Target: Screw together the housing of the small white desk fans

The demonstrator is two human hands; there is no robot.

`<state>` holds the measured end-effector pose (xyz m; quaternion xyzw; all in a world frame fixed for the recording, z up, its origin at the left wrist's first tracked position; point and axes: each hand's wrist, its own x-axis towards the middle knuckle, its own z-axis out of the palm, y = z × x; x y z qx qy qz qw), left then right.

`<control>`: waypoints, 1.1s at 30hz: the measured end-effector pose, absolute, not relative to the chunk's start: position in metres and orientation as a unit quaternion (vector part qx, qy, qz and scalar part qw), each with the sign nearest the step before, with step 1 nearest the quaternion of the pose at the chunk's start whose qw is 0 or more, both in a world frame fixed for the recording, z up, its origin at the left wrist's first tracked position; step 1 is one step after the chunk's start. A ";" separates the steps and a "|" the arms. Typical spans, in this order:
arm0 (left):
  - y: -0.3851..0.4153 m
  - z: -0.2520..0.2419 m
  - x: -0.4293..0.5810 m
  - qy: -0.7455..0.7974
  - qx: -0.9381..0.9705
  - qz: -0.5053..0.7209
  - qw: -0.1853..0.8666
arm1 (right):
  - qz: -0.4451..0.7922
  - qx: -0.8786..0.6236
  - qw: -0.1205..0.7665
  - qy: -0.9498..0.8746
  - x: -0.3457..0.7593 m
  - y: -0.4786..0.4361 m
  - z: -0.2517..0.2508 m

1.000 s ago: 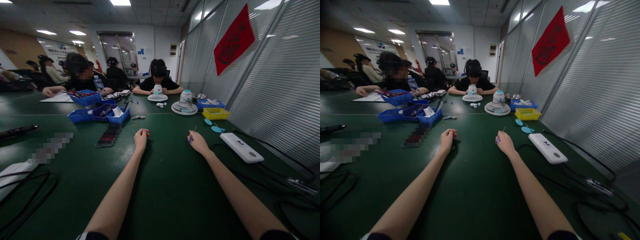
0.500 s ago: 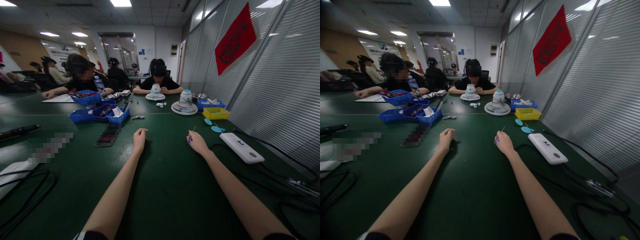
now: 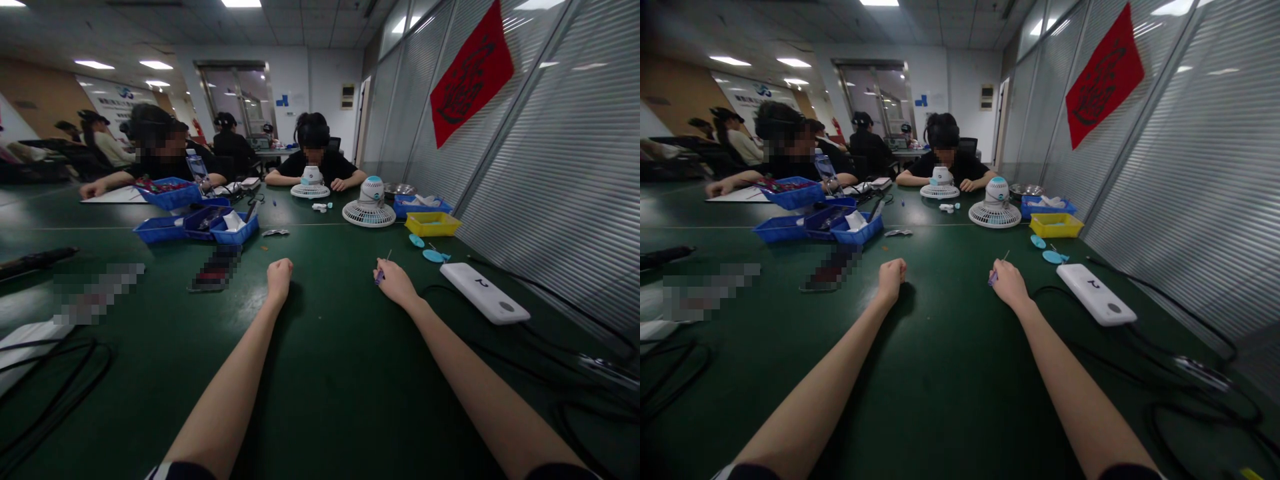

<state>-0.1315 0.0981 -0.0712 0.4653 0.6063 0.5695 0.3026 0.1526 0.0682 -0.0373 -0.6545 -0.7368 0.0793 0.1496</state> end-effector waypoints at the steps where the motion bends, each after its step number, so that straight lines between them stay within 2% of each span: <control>1: 0.098 -0.071 -0.131 0.611 0.471 0.559 0.305 | 0.079 -0.654 0.150 -0.737 0.153 0.068 -0.038; 19: 0.085 -0.054 -0.123 0.638 0.576 0.431 0.274 | 0.081 -0.653 0.151 -0.738 0.152 0.066 -0.037; 33: 0.086 -0.055 -0.123 0.650 0.590 0.399 0.264 | 0.080 -0.657 0.141 -0.736 0.151 0.064 -0.033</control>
